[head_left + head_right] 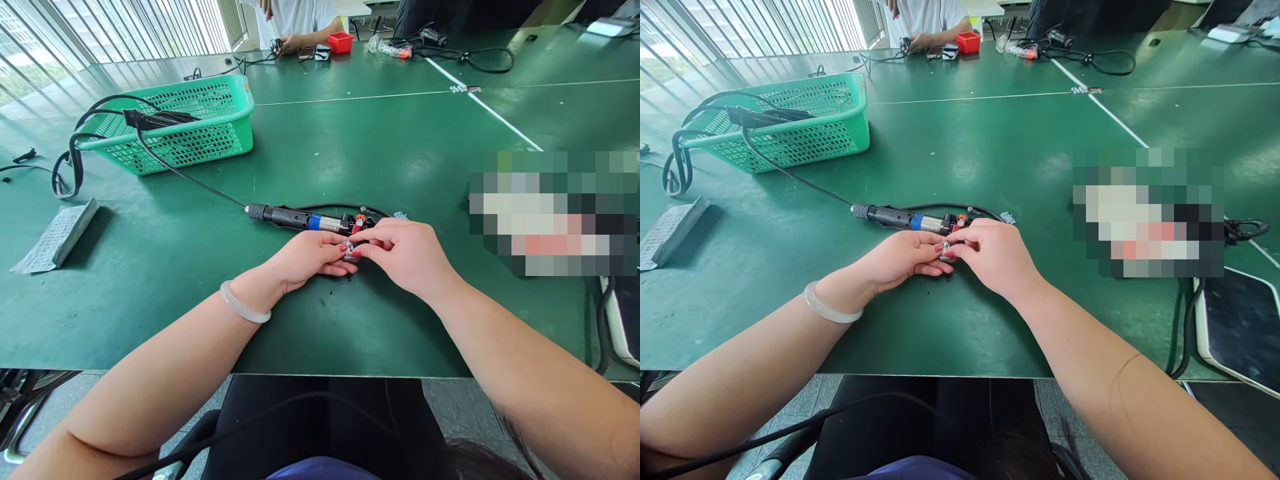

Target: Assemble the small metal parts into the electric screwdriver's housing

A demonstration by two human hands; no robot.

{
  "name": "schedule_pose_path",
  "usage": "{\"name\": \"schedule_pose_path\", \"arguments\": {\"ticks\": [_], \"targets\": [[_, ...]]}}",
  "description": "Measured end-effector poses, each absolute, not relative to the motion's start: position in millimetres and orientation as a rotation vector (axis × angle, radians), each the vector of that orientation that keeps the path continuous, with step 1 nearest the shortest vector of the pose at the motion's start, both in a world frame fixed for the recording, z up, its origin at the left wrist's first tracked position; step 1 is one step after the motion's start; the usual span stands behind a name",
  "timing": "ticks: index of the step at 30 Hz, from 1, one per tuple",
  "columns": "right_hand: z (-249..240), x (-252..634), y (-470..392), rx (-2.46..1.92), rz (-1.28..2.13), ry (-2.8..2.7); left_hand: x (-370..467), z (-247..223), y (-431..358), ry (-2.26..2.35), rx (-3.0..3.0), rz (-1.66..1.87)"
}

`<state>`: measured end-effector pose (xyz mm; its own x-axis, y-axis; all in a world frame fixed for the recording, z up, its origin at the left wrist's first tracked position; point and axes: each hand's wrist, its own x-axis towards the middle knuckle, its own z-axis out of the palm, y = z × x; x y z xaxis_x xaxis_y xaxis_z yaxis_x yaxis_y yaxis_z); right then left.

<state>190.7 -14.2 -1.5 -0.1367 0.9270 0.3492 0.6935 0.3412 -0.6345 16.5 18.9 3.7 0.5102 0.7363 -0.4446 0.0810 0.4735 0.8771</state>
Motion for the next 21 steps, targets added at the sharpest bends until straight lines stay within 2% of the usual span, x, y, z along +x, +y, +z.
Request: {"name": "schedule_pose_path", "arguments": {"ticks": [21], "targets": [[-1.9, 190.5, -16.1, -1.404, 0.39, -1.912, 17.0, 1.6, 19.9, 0.954, 1.023, 0.477]]}}
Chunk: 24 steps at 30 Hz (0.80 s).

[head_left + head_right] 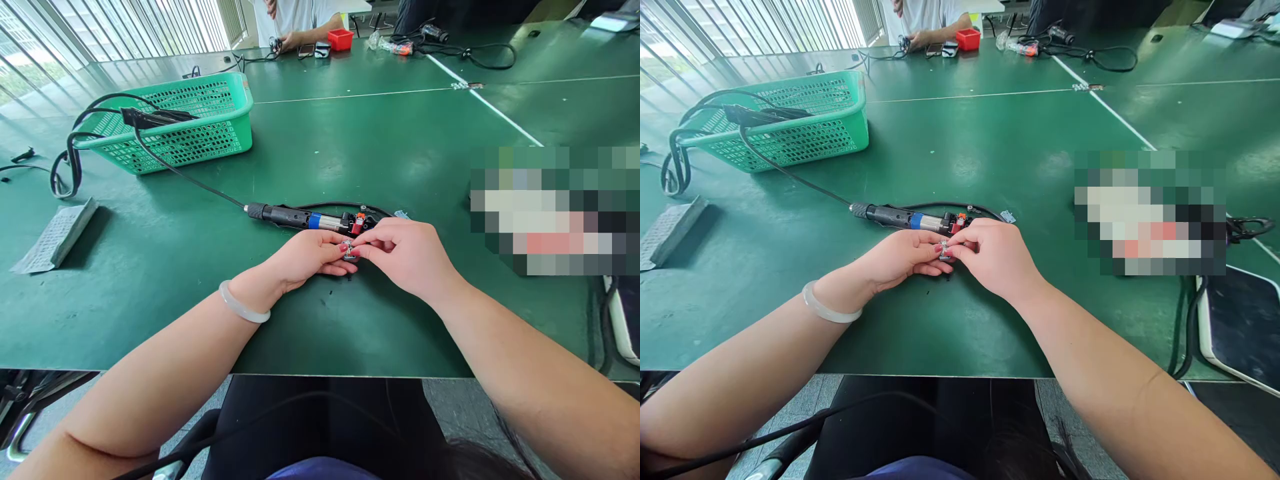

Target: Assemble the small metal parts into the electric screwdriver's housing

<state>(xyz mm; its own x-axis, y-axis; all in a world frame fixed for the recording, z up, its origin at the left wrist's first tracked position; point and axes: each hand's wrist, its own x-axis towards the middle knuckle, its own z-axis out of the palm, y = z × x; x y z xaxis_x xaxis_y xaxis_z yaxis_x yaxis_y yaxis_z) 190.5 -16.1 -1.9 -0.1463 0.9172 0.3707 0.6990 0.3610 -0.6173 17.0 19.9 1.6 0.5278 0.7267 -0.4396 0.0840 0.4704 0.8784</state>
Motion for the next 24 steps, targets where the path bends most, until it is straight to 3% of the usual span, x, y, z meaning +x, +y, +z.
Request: {"name": "schedule_pose_path", "arguments": {"ticks": [24], "targets": [[-3.3, 191.2, -17.1, -1.399, 0.32, -1.962, 16.9, 1.2, 20.6, 0.956, 1.041, 0.473]]}}
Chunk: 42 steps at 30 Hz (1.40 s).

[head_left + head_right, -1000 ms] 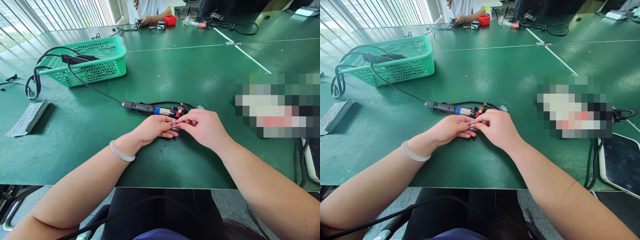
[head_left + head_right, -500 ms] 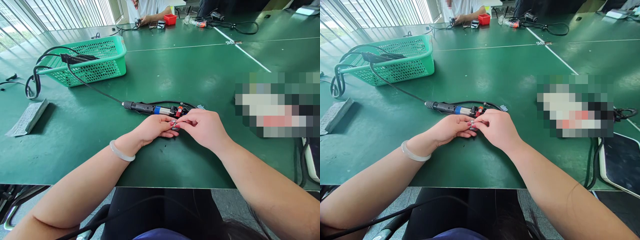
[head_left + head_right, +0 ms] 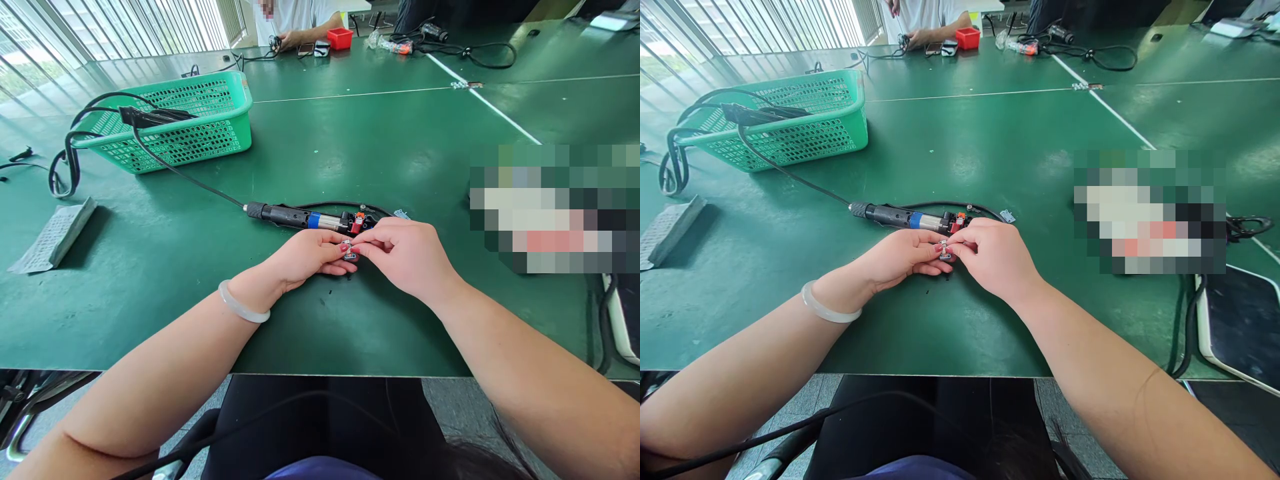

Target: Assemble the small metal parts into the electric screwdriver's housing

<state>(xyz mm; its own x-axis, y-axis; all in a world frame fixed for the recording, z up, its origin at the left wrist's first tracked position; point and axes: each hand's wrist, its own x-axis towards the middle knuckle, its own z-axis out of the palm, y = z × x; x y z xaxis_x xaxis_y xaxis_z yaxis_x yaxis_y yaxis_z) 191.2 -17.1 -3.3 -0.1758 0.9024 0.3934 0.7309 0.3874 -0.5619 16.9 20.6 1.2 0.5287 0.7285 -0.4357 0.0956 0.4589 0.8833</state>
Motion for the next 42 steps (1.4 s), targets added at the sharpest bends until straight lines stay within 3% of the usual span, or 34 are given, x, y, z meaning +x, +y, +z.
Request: {"name": "schedule_pose_path", "arguments": {"ticks": [21, 31, 42], "targets": [[-2.1, 191.3, -17.6, -1.399, 0.386, -2.015, 16.8, 0.1, 19.7, 0.949, 1.02, 0.501], [-2.5, 192.6, -17.3, -1.378, 0.226, -2.128, 17.8, 0.0, 18.2, 0.959, 1.033, 0.499], [-2.1, 192.0, -14.7, -1.336, 0.385, -2.029, 17.7, -0.9, 18.9, 0.954, 1.06, 0.484]]}}
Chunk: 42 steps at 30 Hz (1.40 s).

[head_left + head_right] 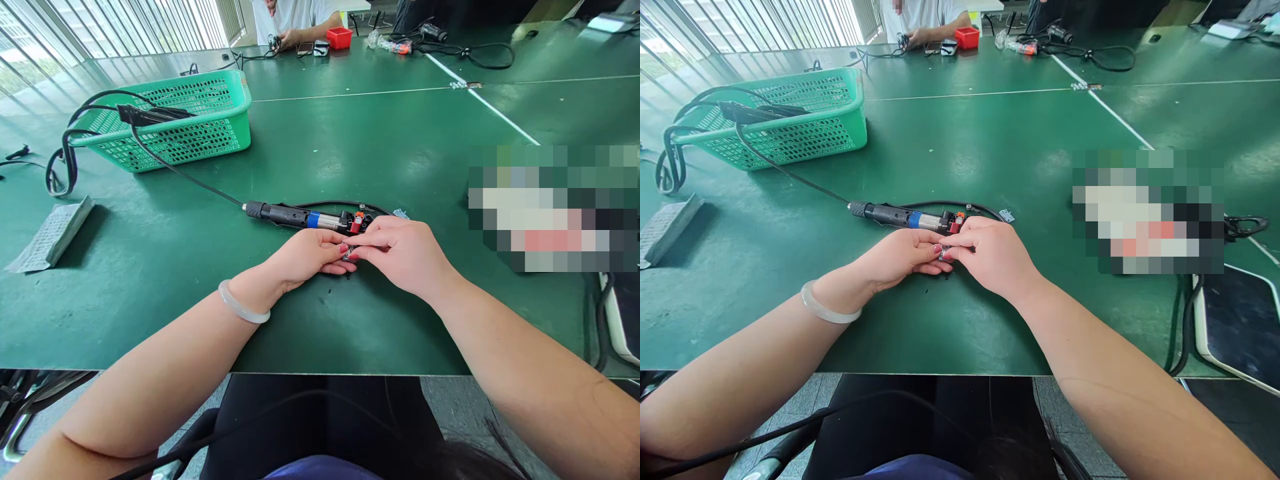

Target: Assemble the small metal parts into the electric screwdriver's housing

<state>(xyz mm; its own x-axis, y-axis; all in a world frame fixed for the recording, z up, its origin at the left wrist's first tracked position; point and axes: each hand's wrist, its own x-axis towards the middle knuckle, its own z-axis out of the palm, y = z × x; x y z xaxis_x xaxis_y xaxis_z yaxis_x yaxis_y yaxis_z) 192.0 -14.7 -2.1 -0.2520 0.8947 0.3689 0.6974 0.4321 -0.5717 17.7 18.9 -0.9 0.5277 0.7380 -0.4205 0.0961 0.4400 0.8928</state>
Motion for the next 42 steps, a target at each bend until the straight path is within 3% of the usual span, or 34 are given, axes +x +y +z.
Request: {"name": "schedule_pose_path", "arguments": {"ticks": [27, 42], "targets": [[-5, 192, -17, -1.331, 0.214, -2.071, 18, -1, 19, 0.97, 1.059, 0.483], [10, 206, -22, -1.414, 0.335, -2.016, 19, 1, 19, 0.988, 1.018, 0.488]]}}
